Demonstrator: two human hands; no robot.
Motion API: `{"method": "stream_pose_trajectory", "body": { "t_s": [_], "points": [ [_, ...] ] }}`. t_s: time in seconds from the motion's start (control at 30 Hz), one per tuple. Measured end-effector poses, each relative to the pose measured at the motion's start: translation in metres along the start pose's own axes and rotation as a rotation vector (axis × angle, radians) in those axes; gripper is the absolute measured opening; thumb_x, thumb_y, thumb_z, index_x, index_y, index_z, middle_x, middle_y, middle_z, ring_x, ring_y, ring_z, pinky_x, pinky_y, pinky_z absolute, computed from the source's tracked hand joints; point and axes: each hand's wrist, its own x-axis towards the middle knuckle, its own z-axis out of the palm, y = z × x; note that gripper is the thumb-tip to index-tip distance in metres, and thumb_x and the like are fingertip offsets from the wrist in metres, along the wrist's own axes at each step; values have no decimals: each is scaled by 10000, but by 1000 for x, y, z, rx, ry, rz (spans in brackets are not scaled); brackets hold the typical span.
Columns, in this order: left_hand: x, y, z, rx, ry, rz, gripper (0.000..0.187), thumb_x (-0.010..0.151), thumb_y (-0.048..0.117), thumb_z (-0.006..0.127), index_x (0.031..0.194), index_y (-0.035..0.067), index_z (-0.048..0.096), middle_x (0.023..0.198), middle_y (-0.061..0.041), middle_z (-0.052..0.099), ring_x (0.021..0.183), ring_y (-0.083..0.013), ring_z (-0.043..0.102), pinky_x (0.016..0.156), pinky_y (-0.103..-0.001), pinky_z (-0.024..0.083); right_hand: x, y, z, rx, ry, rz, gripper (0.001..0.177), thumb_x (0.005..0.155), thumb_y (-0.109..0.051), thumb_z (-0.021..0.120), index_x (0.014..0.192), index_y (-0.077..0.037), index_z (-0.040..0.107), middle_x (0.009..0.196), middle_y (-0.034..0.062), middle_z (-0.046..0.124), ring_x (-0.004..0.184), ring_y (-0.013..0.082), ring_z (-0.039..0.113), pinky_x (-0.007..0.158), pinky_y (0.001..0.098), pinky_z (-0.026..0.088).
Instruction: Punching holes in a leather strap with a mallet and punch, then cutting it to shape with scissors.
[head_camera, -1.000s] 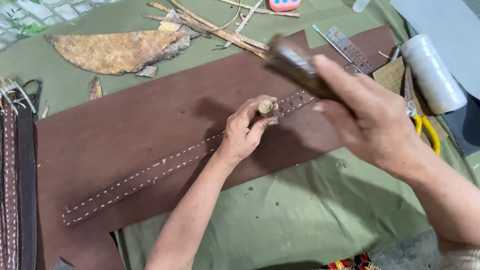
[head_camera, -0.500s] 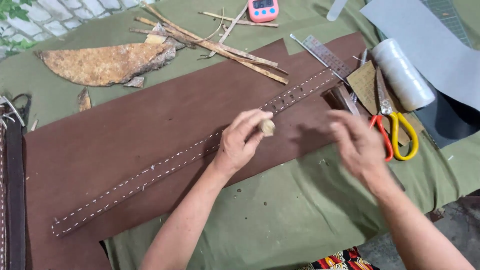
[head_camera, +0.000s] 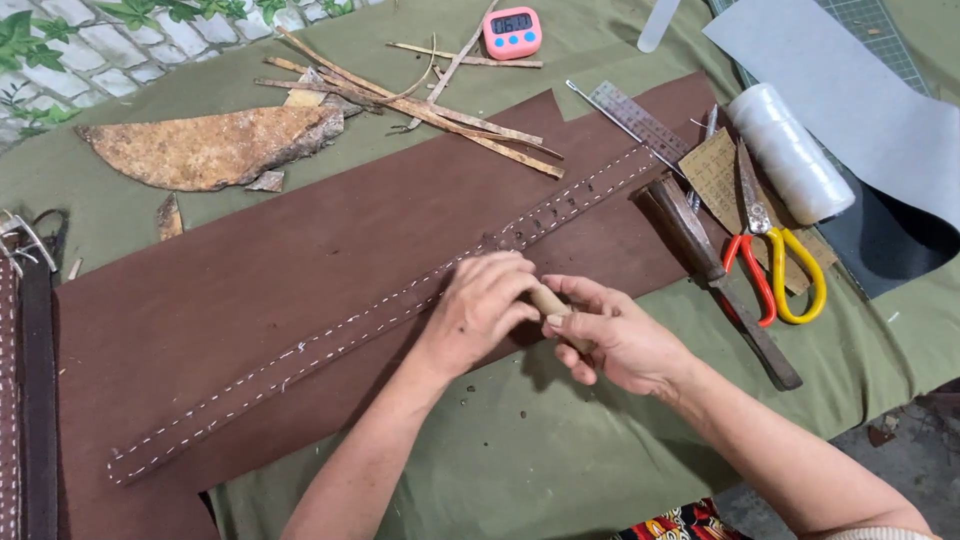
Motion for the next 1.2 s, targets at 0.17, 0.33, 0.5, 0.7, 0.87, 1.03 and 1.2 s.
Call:
{"method": "stream_pose_trajectory", "body": {
  "t_s": [0.17,0.33,0.5,0.7,0.87,1.03,1.2],
  "points": [
    [-11,-32,0,310,33,-399,274,974,247,691,1235,169,680,1151,-60,665,1131,-317,636,903,-473,512,-3,0,-2,-141,69,-34,533,953,-133,601,1448,38,502,761,137,539,417,92,435,258,199,298],
    [6,-48,1,306,-21,-653,277,973,345,683,1200,190,719,1027,-45,675,1023,-309,666,880,-468,548,-1,5,-5,-232,125,-80,464,1007,-198,561,1424,6,558,686,124,495,385,99,397,268,218,268],
    [37,-29,-25,-35,-94,-879,158,954,337,661,1025,268,784,932,-101,692,951,-362,700,829,-476,556,3,26,-30,-659,160,-269,484,963,-207,660,1439,-137,606,706,101,679,535,137,595,401,291,503],
    [24,-39,-14,-232,-45,-906,141,955,315,675,982,233,787,811,-72,702,826,-251,700,750,-408,551,3,35,-22,-1095,296,-512,544,901,-261,734,1429,-204,617,1107,157,759,979,369,747,796,483,621],
    [23,-38,-13,-336,-1,-866,141,983,288,668,967,211,784,736,-53,653,769,-131,607,711,-357,533,8,45,-16,-1084,352,-583,479,920,-250,730,1384,-158,655,1013,167,761,924,367,752,752,469,621],
    [19,-40,-9,-408,62,-828,127,992,263,680,960,189,778,698,-61,642,749,-103,577,699,-335,528,15,57,-24,-866,365,-585,431,903,-205,755,1329,-164,709,893,163,780,853,309,773,704,465,611],
    [18,-38,-7,-542,110,-837,161,1003,278,672,934,180,779,657,12,604,754,-75,524,681,-279,505,14,60,-28,-850,361,-674,432,875,-195,801,1300,-154,735,881,152,771,813,275,767,686,438,596]
  ]
}}
